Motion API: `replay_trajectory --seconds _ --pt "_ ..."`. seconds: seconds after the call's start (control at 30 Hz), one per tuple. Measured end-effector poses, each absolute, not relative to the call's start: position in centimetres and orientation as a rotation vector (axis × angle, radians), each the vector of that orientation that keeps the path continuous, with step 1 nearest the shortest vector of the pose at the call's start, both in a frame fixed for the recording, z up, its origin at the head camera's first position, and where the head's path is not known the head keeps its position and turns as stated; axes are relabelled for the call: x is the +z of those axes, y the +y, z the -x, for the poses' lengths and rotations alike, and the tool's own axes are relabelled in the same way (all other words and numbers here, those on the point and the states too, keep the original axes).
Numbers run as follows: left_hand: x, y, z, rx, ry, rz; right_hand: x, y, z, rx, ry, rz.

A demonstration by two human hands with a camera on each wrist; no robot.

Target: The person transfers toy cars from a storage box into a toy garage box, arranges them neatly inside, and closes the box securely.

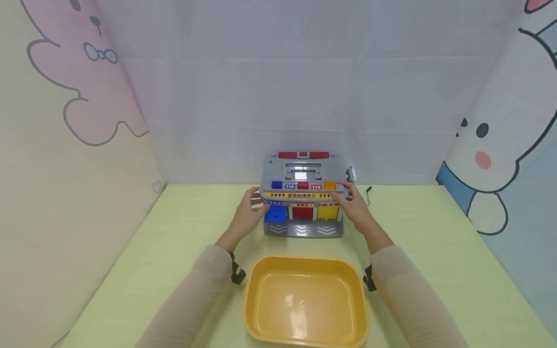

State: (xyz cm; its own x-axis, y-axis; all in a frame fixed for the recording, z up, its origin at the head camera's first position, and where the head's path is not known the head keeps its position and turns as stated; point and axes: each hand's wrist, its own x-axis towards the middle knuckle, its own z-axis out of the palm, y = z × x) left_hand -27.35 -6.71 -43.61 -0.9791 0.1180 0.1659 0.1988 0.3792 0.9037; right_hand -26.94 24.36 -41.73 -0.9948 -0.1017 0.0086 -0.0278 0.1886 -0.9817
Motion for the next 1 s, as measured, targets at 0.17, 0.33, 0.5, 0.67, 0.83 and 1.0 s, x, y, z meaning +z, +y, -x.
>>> replay_trajectory --seconds 0.17,0.33,0.5,0.67,0.83,1.0 --pt "-43.2 -6.4 27.4 -1.573 -2.603 0.31 -41.5 24.3 26.9 -1.962 2.371 0.126" --pt "-42.7 -6.1 27.7 -1.489 -2.643 0.349 -41.4 24.3 26.9 -1.957 2.378 0.114" --pt "-42.4 -5.7 28.0 -1.365 -2.757 0.324 -41.6 24.4 26.9 -1.959 2.371 0.11" --pt "-42.0 -5.5 28.2 -1.288 -2.83 0.288 -41.6 24.4 26.9 -1.965 2.369 0.126" --pt "-42.1 -5.4 28.3 -1.297 -2.837 0.284 -41.2 24.2 26.7 -1.961 2.361 0.129" --pt "-42.3 -5.3 28.5 -1.302 -2.823 0.305 -39.3 23.6 25.5 -1.962 2.329 0.107"
